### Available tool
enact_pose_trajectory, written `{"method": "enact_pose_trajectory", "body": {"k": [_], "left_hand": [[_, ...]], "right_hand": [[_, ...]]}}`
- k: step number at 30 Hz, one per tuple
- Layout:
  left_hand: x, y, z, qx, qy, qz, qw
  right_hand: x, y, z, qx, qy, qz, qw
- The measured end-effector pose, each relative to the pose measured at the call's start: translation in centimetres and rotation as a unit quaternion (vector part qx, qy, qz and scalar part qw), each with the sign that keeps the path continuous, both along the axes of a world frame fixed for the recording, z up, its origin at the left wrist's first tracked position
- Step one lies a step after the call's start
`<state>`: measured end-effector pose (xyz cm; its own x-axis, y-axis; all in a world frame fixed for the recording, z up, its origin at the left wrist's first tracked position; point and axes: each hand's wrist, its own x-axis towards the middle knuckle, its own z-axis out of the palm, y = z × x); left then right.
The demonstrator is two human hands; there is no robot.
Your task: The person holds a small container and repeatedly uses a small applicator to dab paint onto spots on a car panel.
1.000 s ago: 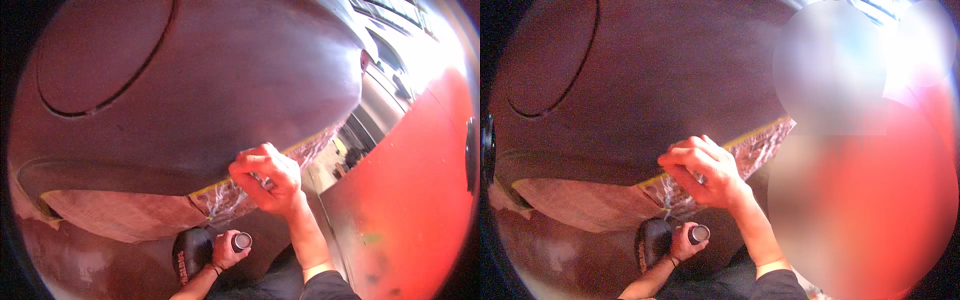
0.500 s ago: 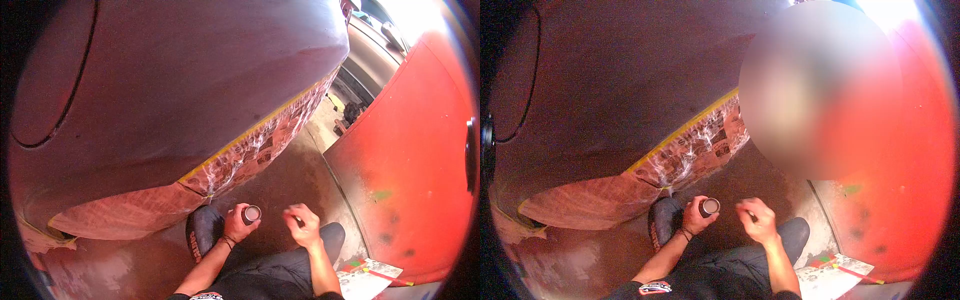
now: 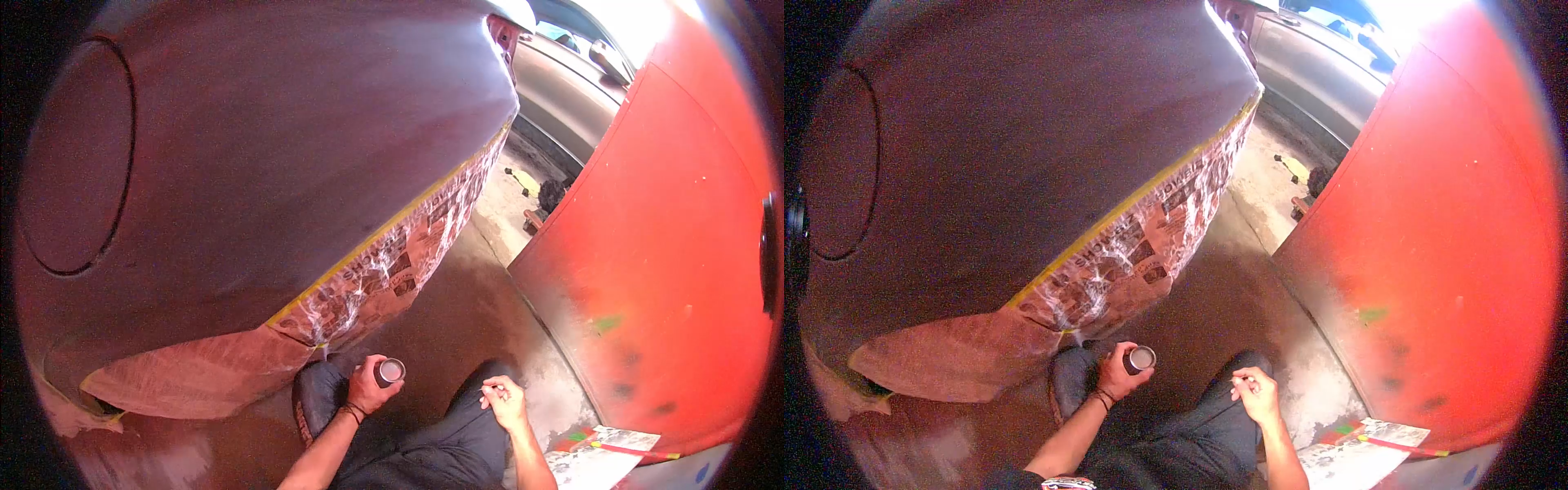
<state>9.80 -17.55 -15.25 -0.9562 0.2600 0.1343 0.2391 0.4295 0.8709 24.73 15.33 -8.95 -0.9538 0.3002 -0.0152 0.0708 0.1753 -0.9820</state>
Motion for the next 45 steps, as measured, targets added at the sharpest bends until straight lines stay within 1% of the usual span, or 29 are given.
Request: {"method": "enact_pose_trajectory", "body": {"k": [1,4,5,9,12,13,16,18,21,24,26,27,29,32,33,36,39,42,44,45], "left_hand": [[0.0,0.2,-0.4,0.006,0.002,-0.003,1.0],[0.0,0.8,-0.5,0.028,-0.009,-0.002,1.0],[-0.1,0.9,-0.2,0.032,-0.018,0.003,0.999],[-0.5,1.4,-0.7,0.065,-0.012,0.032,0.997],[-0.6,2.1,-0.3,0.083,0.001,0.06,0.995],[-0.5,2.2,-0.1,0.087,0.0,0.07,0.994],[-0.1,1.9,0.2,0.098,0.011,0.106,0.989],[0.0,1.5,0.5,0.109,0.036,0.138,0.984],[0.4,0.4,1.0,0.078,0.055,0.175,0.98],[1.1,0.0,1.7,0.114,0.047,0.195,0.973],[0.8,-0.3,0.8,0.121,0.058,0.2,0.971],[0.8,0.0,0.7,0.126,0.061,0.205,0.969],[0.3,0.4,0.0,0.135,0.072,0.215,0.964],[0.0,0.9,-0.2,0.125,0.074,0.208,0.967],[0.2,1.2,0.4,0.108,0.089,0.213,0.967],[0.4,1.5,1.2,0.133,0.067,0.208,0.967],[0.4,1.5,1.2,0.118,0.083,0.201,0.969],[0.6,1.0,0.7,0.122,0.087,0.195,0.969],[0.2,0.9,-0.1,0.144,0.074,0.181,0.97],[0.3,0.8,0.1,0.11,0.104,0.187,0.971]], "right_hand": [[-0.8,-0.5,-0.1,-0.007,0.018,0.007,1.0],[-3.4,-1.6,0.0,-0.055,0.0,0.015,0.998],[-4.2,-1.9,-0.5,-0.074,0.02,0.018,0.997],[-6.8,-3.3,-2.4,-0.107,-0.001,0.034,0.994],[-8.4,-5.6,-1.5,-0.118,-0.03,0.061,0.991],[-9.1,-5.9,-2.3,-0.099,-0.026,0.076,0.992],[-11.2,-7.0,-3.7,-0.137,0.054,0.13,0.98],[-12.2,-7.3,-4.2,-0.126,0.03,0.148,0.98],[-13.9,-7.4,-5.3,-0.107,0.033,0.184,0.976],[-14.2,-7.2,-5.6,-0.083,0.038,0.193,0.977],[-14.3,-7.1,-5.8,-0.068,0.035,0.181,0.98],[-14.4,-7.1,-6.0,-0.077,0.064,0.179,0.979],[-14.4,-6.8,-6.4,-0.077,0.05,0.186,0.978],[-14.9,-7.0,-6.4,-0.085,0.048,0.196,0.976],[-15.0,-7.1,-6.3,-0.089,0.049,0.197,0.975],[-15.1,-7.3,-5.7,-0.095,0.04,0.195,0.975],[-15.1,-7.6,-5.9,-0.076,0.048,0.2,0.976],[-14.5,-8.1,-5.8,-0.083,0.064,0.18,0.978],[-15.1,-9.3,-1.7,0.048,0.212,0.183,0.959],[-14.8,-10.0,1.8,0.117,0.279,0.173,0.937]]}}
